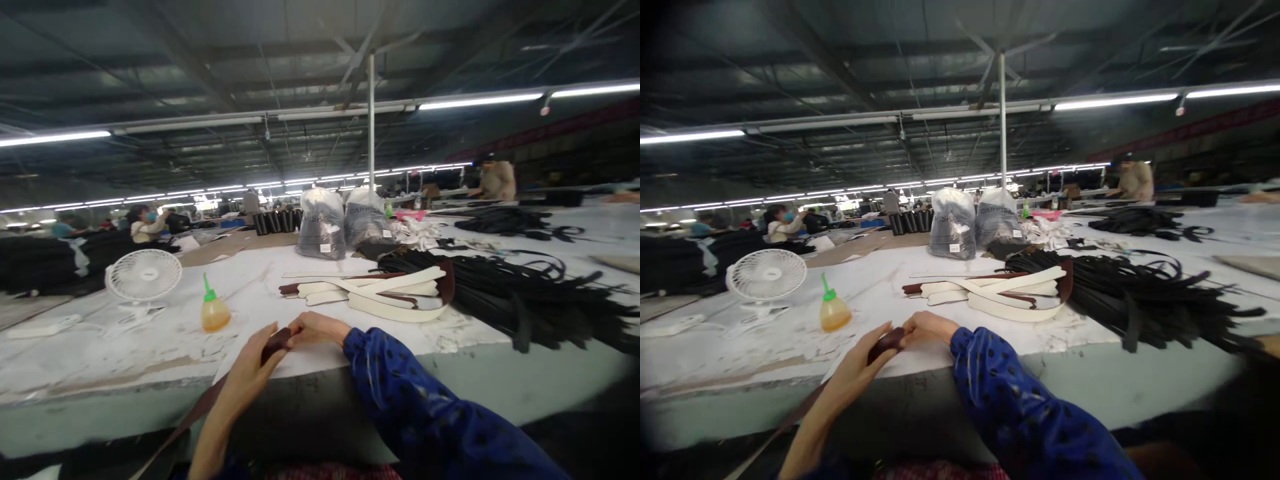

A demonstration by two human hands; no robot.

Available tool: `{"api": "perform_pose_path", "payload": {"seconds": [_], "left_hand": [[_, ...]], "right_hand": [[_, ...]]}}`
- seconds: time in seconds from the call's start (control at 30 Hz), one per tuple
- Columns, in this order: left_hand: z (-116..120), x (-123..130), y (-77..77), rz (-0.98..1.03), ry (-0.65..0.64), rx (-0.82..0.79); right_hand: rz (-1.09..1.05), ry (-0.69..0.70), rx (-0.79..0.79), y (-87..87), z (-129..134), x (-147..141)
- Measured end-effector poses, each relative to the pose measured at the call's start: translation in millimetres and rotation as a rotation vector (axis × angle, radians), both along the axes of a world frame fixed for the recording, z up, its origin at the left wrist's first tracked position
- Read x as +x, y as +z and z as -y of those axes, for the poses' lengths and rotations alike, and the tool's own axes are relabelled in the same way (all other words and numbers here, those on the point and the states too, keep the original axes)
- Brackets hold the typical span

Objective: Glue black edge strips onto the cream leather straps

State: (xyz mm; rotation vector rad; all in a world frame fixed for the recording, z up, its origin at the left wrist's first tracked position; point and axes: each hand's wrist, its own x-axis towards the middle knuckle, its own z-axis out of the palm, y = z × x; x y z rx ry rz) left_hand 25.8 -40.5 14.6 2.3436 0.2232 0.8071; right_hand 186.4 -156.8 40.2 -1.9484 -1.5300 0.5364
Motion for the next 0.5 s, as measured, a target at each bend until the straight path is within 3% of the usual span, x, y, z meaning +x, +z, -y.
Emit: {"api": "perform_pose_path", "payload": {"seconds": [0.13,0.23,0.37,0.5], "left_hand": [[-35,-38,-34.2,-0.050,0.166,0.088],[-40,-59,-34.0,-0.141,0.138,0.124],[-28,-64,-2.3,-0.070,0.087,0.359],[-6,-36,39.7,0.264,0.300,0.780]], "right_hand": [[0.248,-0.121,0.055,23.9,42,2],[0.430,-0.280,0.250,46.7,99,15],[0.551,-0.486,0.488,66.1,184,38],[0.548,-0.604,0.578,54.4,248,50]]}}
